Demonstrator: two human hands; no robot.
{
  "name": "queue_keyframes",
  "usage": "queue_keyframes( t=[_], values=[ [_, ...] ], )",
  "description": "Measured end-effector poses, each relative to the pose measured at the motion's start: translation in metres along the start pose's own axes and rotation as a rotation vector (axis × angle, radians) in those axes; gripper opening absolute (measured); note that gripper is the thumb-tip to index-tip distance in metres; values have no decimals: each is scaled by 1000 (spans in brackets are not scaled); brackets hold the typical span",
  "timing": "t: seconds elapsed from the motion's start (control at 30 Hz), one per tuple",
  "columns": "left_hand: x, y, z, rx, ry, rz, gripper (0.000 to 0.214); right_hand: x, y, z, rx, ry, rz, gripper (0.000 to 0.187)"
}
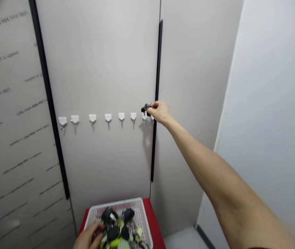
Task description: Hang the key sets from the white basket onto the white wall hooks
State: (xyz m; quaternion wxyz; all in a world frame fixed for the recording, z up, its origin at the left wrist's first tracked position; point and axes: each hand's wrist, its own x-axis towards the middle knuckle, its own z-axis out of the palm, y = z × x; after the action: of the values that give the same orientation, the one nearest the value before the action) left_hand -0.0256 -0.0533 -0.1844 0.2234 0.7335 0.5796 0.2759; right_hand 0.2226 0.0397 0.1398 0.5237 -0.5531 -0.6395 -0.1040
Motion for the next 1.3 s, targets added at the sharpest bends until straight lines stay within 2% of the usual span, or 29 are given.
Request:
queue_keyframes(
  t=[0.07, 0.17, 0.23, 0.27, 0.33, 0.37, 0.43, 0.53, 0.6, 0.67, 0.73, 0.8, 1.13, 1.2, 1.3],
  values=[
    [-5, 4, -5, -37, 12, 27, 19, -32, -3, 17, 62, -191, -7, 26],
    [-7, 3, -8, -56, 0, 37, 18, -117, 11, 57, 180, -554, 18, 19],
    [-7, -2, -6, -71, -3, 39, 17, -181, 29, 81, 322, -772, 137, 13],
    [-6, -4, -4, -89, -3, 34, 17, -208, 38, 89, 382, -887, 247, 11],
    [-1, -6, -3, -180, -13, -6, 16, -245, 54, 101, 407, -961, 327, 8],
    [5, -4, -5, -264, -14, -48, 15, -253, 58, 104, 417, -963, 352, 5],
    [24, 8, -17, -492, 11, -144, 14, -247, 57, 108, 442, -926, 365, 11],
    [63, 52, -56, -820, 15, -171, 23, -200, 28, 107, 649, -831, 433, 35],
    [85, 91, -91, -953, -101, -76, 40, -162, -1, 100, 938, -744, 473, 44],
    [98, 128, -123, -1012, -219, 65, 49, -129, -27, 90, 1193, -697, 449, 48],
    [105, 155, -144, -1023, -261, 152, 52, -108, -46, 82, 1285, -704, 385, 51],
    [107, 167, -153, -1007, -269, 175, 53, -99, -54, 78, 1298, -712, 370, 53],
    [97, 158, -149, -857, -259, 115, 55, -112, -54, 84, 1152, -765, 384, 54],
    [96, 148, -138, -820, -263, 82, 55, -122, -48, 90, 1069, -784, 370, 54],
    [88, 115, -104, -732, -267, 4, 55, -161, -22, 107, 809, -826, 317, 55]
  ],
)
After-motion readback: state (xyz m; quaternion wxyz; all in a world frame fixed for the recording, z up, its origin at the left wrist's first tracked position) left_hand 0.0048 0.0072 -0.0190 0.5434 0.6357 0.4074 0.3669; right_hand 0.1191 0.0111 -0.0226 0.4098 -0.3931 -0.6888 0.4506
